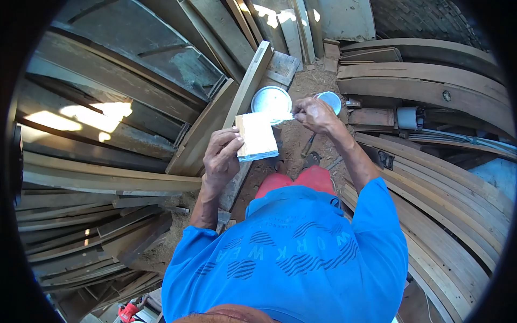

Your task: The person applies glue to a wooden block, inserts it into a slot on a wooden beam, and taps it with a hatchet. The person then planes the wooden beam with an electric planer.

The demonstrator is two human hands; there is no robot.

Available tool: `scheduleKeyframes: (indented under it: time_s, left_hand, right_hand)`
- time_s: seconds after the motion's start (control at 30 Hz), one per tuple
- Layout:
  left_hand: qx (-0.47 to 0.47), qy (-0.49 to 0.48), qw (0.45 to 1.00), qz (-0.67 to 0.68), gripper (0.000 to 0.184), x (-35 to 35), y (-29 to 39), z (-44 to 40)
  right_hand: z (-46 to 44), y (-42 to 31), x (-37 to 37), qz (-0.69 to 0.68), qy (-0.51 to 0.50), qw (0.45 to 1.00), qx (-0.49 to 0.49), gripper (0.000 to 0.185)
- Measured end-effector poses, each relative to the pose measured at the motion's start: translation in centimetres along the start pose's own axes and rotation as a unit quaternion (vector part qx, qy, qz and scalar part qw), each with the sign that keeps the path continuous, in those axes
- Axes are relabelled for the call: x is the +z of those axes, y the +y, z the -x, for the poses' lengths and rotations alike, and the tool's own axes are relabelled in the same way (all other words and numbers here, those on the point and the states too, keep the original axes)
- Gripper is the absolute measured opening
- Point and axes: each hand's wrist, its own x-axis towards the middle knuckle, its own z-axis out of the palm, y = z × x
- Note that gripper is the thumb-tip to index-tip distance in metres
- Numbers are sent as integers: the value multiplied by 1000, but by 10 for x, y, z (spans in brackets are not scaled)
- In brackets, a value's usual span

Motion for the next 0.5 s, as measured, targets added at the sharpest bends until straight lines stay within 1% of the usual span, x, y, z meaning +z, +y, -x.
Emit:
scheduleKeyframes:
  time_s: [0.07,0.1,0.17,0.2,0.23,0.27,0.33,0.37,0.47,0.5]
  left_hand:
    - [-6,27,1000,-11,47,1,-11,1]
    - [0,23,999,-32,34,0,-14,-2]
    - [-139,66,987,50,30,14,-23,11]
    - [-208,90,970,92,28,27,-26,25]
    - [-365,129,883,266,28,42,-28,49]
    - [-400,162,825,364,28,52,-28,49]
    - [-457,230,675,532,29,71,-28,51]
    - [-476,251,609,583,34,80,-27,55]
    - [-522,269,517,623,37,101,-30,72]
    - [-528,278,503,625,39,108,-28,77]
  right_hand:
    - [-3,33,9,-38,18,999,20,27]
    - [-3,40,14,-76,70,991,87,33]
    - [-10,65,31,-124,165,970,128,39]
    - [-12,84,43,-145,211,955,149,42]
    - [-24,116,61,-148,206,950,181,51]
    - [-35,135,81,-147,221,945,191,53]
    - [-54,159,119,-147,241,937,208,56]
    - [-66,171,133,-110,203,943,239,61]
    - [-85,157,139,-143,170,943,248,65]
    - [-92,164,155,-145,203,943,219,66]
